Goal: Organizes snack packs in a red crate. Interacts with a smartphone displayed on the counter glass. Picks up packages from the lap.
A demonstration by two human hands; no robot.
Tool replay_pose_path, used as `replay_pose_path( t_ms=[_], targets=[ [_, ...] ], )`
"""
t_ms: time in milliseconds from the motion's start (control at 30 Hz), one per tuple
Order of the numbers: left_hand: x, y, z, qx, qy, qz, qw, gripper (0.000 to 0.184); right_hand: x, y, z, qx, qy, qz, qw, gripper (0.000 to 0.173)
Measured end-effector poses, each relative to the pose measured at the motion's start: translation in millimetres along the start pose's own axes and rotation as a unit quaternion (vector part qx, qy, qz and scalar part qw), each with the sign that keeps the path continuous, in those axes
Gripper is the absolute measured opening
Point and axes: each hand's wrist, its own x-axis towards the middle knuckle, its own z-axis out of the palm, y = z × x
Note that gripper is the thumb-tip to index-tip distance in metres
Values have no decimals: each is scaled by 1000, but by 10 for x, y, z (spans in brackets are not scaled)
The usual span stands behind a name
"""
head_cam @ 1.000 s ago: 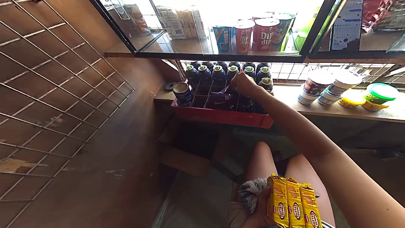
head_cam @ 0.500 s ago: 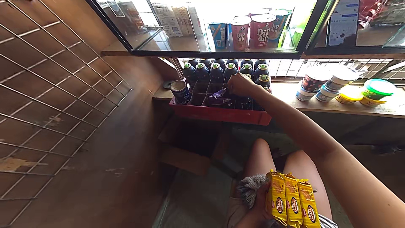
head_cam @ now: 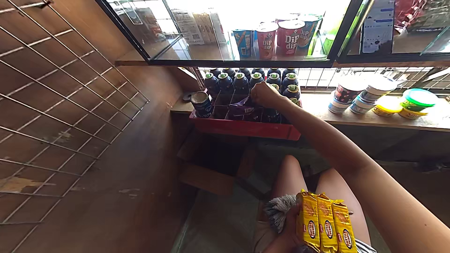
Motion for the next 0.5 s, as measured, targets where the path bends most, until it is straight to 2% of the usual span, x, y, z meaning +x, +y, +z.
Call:
replay_pose_path(
  t_ms=[200, 500],
  targets=[
    [-23, 4, -85, 1, 0, -2, 1000, 40, -1, 45, -61, -97, -23, 14, 995, 14],
    [-7, 6, 8, 3, 1, 21, 1000, 35, 7, 93, -92, -52, -27, -14, 998, 17]
  ],
)
